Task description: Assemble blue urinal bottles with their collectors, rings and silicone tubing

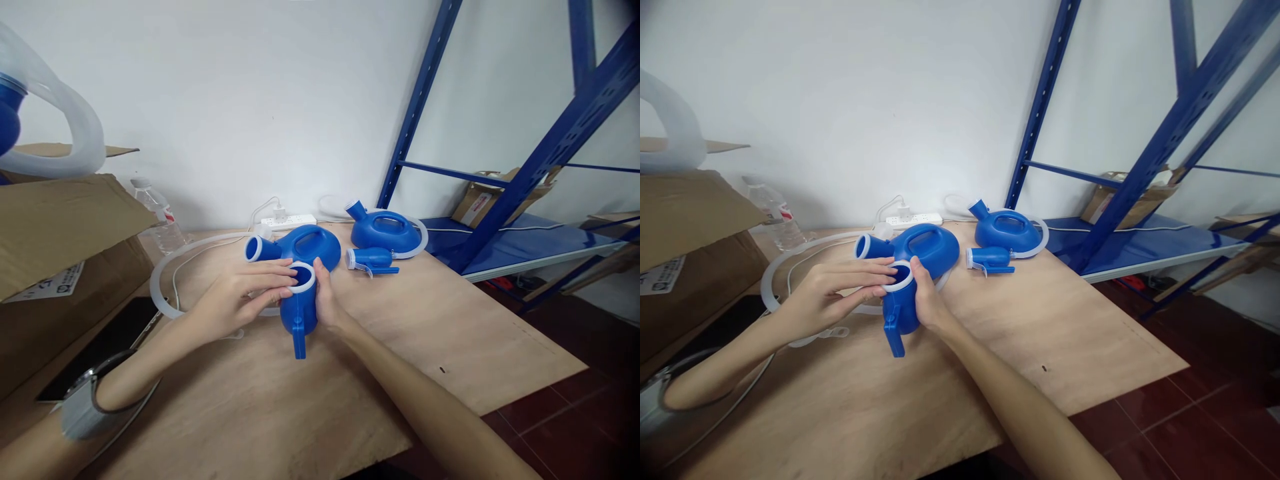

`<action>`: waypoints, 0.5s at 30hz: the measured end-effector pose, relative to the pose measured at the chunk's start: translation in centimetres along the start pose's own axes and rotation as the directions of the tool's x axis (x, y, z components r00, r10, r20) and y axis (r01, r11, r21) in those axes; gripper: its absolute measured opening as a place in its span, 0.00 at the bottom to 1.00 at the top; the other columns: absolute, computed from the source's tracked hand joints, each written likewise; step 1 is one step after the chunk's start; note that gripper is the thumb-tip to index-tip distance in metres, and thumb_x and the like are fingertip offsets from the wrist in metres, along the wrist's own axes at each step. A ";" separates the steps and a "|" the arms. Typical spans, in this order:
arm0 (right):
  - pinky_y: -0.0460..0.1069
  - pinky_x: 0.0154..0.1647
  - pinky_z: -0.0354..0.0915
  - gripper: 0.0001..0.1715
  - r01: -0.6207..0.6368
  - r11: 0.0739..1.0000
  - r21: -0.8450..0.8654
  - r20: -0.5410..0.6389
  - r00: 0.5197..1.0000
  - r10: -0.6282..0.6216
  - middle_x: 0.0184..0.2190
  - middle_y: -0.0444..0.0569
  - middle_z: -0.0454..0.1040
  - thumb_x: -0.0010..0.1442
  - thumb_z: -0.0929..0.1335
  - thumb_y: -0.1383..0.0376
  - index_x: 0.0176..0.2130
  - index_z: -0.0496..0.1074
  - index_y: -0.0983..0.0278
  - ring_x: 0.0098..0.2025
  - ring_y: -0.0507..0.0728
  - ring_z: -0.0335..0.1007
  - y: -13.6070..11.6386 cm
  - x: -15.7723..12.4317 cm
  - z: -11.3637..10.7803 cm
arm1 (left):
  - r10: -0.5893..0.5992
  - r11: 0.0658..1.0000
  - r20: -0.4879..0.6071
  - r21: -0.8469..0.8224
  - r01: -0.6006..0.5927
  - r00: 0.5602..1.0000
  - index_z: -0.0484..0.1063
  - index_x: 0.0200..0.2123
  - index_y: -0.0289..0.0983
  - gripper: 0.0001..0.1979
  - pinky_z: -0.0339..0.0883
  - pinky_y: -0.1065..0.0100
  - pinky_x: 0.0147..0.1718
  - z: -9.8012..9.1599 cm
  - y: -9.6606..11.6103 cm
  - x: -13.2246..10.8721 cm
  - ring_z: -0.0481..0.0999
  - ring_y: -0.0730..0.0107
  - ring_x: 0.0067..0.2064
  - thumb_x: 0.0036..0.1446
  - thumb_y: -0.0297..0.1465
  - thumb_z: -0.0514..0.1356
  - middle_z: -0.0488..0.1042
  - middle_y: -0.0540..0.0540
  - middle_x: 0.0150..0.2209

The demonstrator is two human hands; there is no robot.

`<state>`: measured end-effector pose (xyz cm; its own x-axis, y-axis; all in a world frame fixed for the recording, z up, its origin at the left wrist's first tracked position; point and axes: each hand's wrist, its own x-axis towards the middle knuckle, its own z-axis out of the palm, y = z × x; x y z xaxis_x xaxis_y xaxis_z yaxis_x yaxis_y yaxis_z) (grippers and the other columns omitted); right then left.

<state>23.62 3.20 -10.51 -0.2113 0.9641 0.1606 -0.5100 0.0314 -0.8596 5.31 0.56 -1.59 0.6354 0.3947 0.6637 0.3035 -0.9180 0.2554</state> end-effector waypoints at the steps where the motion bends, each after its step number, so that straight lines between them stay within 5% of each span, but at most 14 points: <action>1: 0.53 0.41 0.74 0.38 -0.008 1.000 -0.009 0.022 1.000 0.008 0.34 0.49 0.82 0.60 0.66 0.32 0.41 0.80 0.62 0.41 0.61 0.80 0.1 0.1 -0.2 | 0.019 1.000 -0.007 0.004 -0.019 1.000 0.83 0.50 0.39 0.11 0.77 0.59 0.59 -0.1 0.0 0.1 0.83 0.58 0.57 0.67 0.28 0.64 0.84 0.43 0.53; 5: 0.52 0.39 0.73 0.44 -0.013 0.999 -0.037 0.055 0.998 0.015 0.29 0.49 0.81 0.59 0.63 0.28 0.40 0.80 0.63 0.38 0.61 0.80 0.6 0.5 -0.7 | 0.079 0.997 -0.032 0.031 -0.078 0.996 0.84 0.48 0.36 0.10 0.78 0.61 0.58 -0.1 0.2 0.2 0.84 0.58 0.54 0.66 0.26 0.65 0.85 0.42 0.49; 15: 0.53 0.46 0.71 0.34 0.068 0.984 -0.167 -0.004 0.998 -0.070 0.32 0.46 0.80 0.62 0.65 0.34 0.37 0.77 0.60 0.45 0.61 0.77 0.4 0.5 -0.9 | 0.061 0.998 0.004 -0.023 -0.061 0.998 0.84 0.45 0.41 0.08 0.79 0.60 0.56 -0.2 -0.4 -0.1 0.83 0.58 0.56 0.68 0.28 0.64 0.87 0.48 0.46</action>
<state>24.12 3.91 -11.19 -0.1720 0.9606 0.2183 -0.3769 0.1406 -0.9155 4.98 0.93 -1.57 0.6553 0.3383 0.6754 0.2478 -0.9409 0.2308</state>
